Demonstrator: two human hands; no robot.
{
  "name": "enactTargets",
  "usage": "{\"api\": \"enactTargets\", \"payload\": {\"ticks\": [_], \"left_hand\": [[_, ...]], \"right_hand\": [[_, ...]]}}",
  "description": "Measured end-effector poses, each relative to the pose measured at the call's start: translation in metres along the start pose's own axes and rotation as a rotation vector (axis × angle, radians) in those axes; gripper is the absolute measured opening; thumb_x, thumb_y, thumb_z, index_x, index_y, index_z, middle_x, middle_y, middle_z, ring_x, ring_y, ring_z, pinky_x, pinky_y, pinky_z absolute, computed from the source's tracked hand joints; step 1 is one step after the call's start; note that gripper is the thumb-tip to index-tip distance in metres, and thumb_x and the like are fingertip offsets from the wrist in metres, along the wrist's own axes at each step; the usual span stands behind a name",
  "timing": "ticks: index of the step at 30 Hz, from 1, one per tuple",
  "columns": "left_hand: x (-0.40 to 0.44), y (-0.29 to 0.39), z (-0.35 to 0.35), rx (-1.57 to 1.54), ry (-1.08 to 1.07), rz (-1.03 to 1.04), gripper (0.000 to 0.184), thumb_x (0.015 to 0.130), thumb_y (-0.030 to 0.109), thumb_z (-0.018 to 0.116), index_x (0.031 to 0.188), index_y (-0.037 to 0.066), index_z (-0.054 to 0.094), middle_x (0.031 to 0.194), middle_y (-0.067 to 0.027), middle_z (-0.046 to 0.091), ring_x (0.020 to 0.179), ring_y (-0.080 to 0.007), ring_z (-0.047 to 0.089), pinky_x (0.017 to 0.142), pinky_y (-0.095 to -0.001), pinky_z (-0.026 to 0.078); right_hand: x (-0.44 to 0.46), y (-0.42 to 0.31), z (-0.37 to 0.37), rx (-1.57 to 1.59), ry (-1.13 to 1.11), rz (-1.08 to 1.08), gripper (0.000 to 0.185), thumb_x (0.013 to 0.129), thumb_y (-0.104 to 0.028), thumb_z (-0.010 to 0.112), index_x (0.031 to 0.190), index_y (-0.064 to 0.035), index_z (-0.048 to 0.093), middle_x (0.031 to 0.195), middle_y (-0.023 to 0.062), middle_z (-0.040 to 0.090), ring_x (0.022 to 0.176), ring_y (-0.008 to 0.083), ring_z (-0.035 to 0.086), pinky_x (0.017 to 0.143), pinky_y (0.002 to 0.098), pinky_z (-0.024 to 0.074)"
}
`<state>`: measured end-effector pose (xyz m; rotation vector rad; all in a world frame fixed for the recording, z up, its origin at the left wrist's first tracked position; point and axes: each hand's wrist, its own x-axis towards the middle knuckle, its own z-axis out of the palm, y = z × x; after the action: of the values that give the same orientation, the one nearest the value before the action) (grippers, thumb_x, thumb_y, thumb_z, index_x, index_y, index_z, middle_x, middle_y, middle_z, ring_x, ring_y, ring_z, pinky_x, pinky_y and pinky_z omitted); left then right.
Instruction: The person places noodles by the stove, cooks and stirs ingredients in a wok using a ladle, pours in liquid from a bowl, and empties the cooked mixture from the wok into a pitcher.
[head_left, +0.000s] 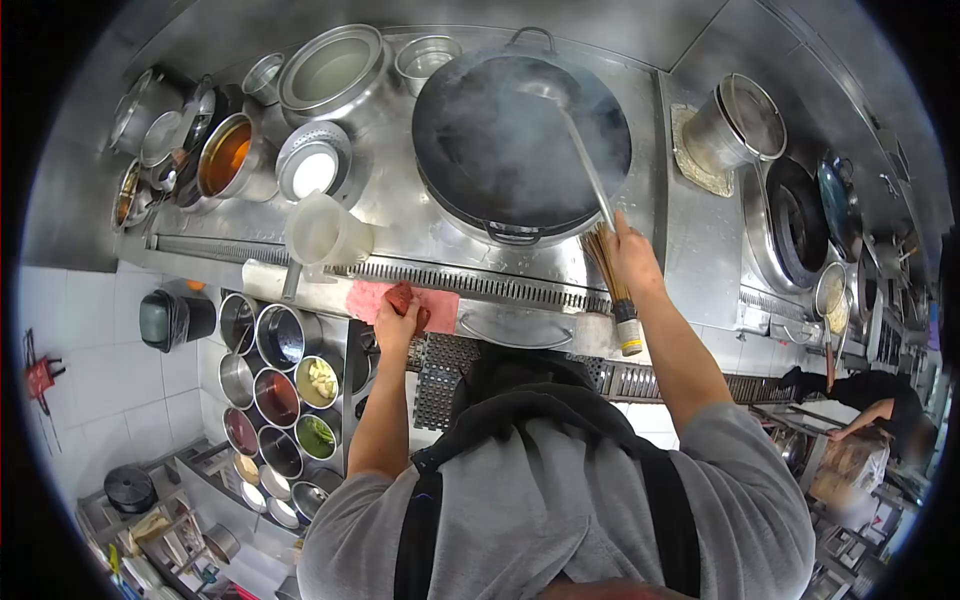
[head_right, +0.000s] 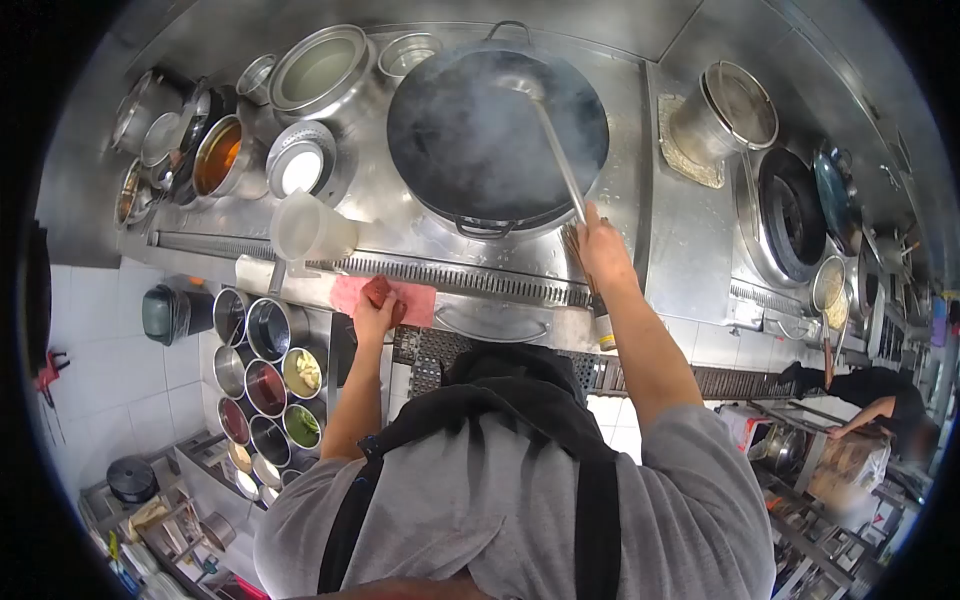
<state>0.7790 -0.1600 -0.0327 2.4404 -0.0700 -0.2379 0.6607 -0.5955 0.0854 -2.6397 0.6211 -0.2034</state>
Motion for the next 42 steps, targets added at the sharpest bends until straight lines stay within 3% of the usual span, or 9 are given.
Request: {"api": "enactTargets", "payload": {"ticks": [4,7,9,12,19,23,30,33,42], "left_hand": [[0.003,0.008,-0.011,0.231,0.009,-0.098,0.081,0.075,0.053,0.071,0.131,0.0,0.048,0.121,-0.0239,0.058,0.114,-0.0418,0.055,0.096,-0.0479,0.044],[-0.023,0.012,-0.011,0.188,0.093,-0.102,0.088,0.077,0.049,0.071,0.138,-0.005,0.039,0.129,-0.0261,0.053,0.121,-0.0416,0.05,0.1,-0.0473,0.041],[-0.047,0.004,-0.003,0.075,0.421,0.02,0.079,0.081,0.042,0.069,0.137,-0.005,0.041,0.132,-0.026,0.05,0.122,-0.0412,0.048,0.103,-0.0463,0.038],[-0.095,-0.027,0.036,-0.037,0.534,-0.215,0.058,0.084,0.023,0.068,0.129,-0.007,0.047,0.118,-0.0271,0.055,0.112,-0.0406,0.054,0.099,-0.0451,0.042],[-0.175,-0.051,0.204,-0.191,-0.263,-0.583,0.053,0.073,0.016,0.072,0.12,-0.002,0.055,0.102,-0.0195,0.066,0.092,-0.038,0.064,0.09,-0.0418,0.051],[-0.188,0.004,0.282,-0.727,-0.55,-0.795,0.038,0.087,0.02,0.062,0.121,0.003,0.057,0.102,-0.0105,0.069,0.088,-0.0252,0.067,0.08,-0.0386,0.056],[-0.195,0.07,0.358,-1.415,-0.564,-0.915,0.023,0.098,0.029,0.053,0.112,0.013,0.06,0.1,-0.0006,0.068,0.084,-0.0162,0.067,0.064,-0.0335,0.058],[-0.199,0.078,0.358,-1.404,-0.554,-0.919,0.024,0.097,0.035,0.054,0.115,0.021,0.06,0.101,0.0029,0.068,0.085,-0.0135,0.067,0.062,-0.0293,0.055],[-0.217,0.086,0.382,-1.57,-0.513,-1.029,0.026,0.095,0.026,0.059,0.118,0.014,0.059,0.111,-0.0045,0.067,0.096,-0.0213,0.067,0.072,-0.0401,0.059]], "right_hand": [[0.005,0.0,-0.012,-0.004,0.044,-0.034,0.052,0.096,-0.025,0.051,0.14,-0.0003,0.039,0.088,0.0318,0.065,0.068,0.0447,0.065,0.062,0.0528,0.052],[-0.018,-0.029,-0.033,0.457,-0.204,0.351,0.053,0.094,-0.023,0.054,0.14,-0.0006,0.04,0.076,0.022,0.064,0.051,0.031,0.063,0.051,0.0422,0.0526],[-0.034,-0.031,-0.034,0.863,-0.362,0.37,0.046,0.09,-0.019,0.059,0.13,-0.0012,0.048,0.071,0.0126,0.061,0.041,0.0193,0.055,0.043,0.0326,0.0487],[-0.05,-0.024,-0.037,1.219,-0.514,0.498,0.037,0.086,-0.015,0.062,0.119,-0.0014,0.053,0.073,0.0085,0.059,0.044,0.0178,0.055,0.043,0.0305,0.0476],[-0.049,-0.032,-0.096,1.579,-0.696,0.561,0.039,0.085,-0.018,0.06,0.117,0.0027,0.054,0.075,0.0049,0.056,0.051,0.0141,0.053,0.04,0.0273,0.041],[-0.052,-0.03,-0.118,1.431,-0.67,0.475,0.044,0.084,-0.013,0.057,0.124,0.0056,0.053,0.074,0.0062,0.053,0.044,0.0122,0.05,0.037,0.0223,0.0404],[-0.042,-0.02,-0.162,1.093,-0.589,0.338,0.059,0.079,-0.015,0.063,0.133,0.0052,0.046,0.069,0.0048,0.052,0.038,0.0144,0.049,0.033,0.0258,0.0389],[-0.035,-0.011,-0.174,1.016,-0.548,0.29,0.065,0.078,-0.01,0.063,0.138,0.005,0.042,0.07,0.005,0.053,0.038,0.0148,0.05,0.034,0.0263,0.0396],[-0.047,0.017,-0.169,0.8,-0.431,0.2,0.069,0.08,0.002,0.06,0.145,0.001,0.036,0.076,0.0073,0.057,0.054,0.0162,0.059,0.048,0.0266,0.0473]]}}
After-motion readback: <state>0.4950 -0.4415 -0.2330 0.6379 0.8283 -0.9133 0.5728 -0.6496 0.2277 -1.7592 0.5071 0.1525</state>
